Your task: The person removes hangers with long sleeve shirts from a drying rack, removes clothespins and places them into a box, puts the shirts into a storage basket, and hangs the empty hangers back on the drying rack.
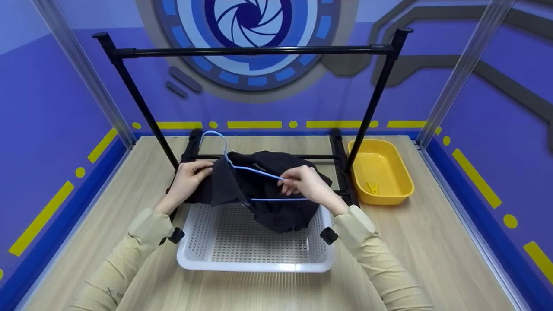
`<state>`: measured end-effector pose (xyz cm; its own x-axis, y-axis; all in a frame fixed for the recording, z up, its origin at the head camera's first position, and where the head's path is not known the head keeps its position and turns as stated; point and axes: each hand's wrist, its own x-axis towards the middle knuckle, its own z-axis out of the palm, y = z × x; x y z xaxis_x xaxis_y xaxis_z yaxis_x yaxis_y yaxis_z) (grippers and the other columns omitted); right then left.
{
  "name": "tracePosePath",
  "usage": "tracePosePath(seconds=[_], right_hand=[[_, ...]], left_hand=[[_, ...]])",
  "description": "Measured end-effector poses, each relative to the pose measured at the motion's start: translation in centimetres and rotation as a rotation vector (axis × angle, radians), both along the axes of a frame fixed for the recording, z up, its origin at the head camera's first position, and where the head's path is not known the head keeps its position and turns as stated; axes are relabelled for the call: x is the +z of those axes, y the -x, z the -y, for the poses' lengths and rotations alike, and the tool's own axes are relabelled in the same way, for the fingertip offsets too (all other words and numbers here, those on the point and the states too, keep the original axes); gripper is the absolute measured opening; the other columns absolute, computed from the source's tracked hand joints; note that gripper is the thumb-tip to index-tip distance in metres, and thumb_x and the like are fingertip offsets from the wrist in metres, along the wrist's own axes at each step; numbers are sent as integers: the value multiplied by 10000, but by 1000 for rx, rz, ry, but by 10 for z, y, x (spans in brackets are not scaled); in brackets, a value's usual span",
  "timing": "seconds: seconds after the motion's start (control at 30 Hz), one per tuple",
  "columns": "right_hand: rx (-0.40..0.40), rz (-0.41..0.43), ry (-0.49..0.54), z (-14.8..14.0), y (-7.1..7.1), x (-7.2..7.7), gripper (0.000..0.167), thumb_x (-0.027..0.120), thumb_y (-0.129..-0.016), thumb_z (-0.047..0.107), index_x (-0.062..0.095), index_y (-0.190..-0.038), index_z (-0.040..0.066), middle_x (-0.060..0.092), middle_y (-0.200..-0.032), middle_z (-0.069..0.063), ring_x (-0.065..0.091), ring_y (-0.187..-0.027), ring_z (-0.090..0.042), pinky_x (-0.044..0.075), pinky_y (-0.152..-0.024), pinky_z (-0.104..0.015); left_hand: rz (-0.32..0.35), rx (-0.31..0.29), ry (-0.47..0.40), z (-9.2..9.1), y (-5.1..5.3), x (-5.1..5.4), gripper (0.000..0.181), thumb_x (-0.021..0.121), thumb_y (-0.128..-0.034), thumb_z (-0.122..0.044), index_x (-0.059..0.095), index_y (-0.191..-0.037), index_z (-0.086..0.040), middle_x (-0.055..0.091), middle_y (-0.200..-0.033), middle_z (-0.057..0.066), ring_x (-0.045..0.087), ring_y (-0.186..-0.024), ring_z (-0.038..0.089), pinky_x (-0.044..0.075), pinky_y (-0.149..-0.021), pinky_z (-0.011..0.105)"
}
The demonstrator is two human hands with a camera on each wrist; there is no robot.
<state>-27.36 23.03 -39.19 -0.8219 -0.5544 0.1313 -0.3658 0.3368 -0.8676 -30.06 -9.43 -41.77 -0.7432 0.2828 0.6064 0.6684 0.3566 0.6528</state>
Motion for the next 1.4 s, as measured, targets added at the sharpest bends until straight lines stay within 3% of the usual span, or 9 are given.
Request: tracePosePath(seconds=[0.6, 0.87, 1.4], right_hand=[[-42, 62, 35, -15, -3, 2, 179, 487, -917, -9, 603, -968, -135, 617, -805, -206, 619, -707, -296, 497, -656, -411], [-41, 71, 69, -21, -4, 2, 179, 488, -909, -32, 583, -982, -165, 607, -794, -222, 619, -686, -265, 478, -665, -466], [-60, 81, 76, -32, -7, 3, 198, 491, -910, -25, 565, -998, -187, 604, -813, -230, 620, -703, -269, 481, -675, -448]], left_hand=[[2, -16, 8, 0, 3, -4, 84, 640, -834, -86, 699, -878, -46, 667, -855, 11, 610, -802, 117, 454, -703, 270], [-9, -24, 4, -1, 3, -5, 72, 652, -823, -82, 695, -860, -37, 667, -834, 8, 608, -780, 103, 454, -691, 269], [40, -22, 4, 0, 3, -8, 103, 646, -833, -118, 692, -850, -28, 661, -821, -6, 601, -764, 119, 444, -689, 288]])
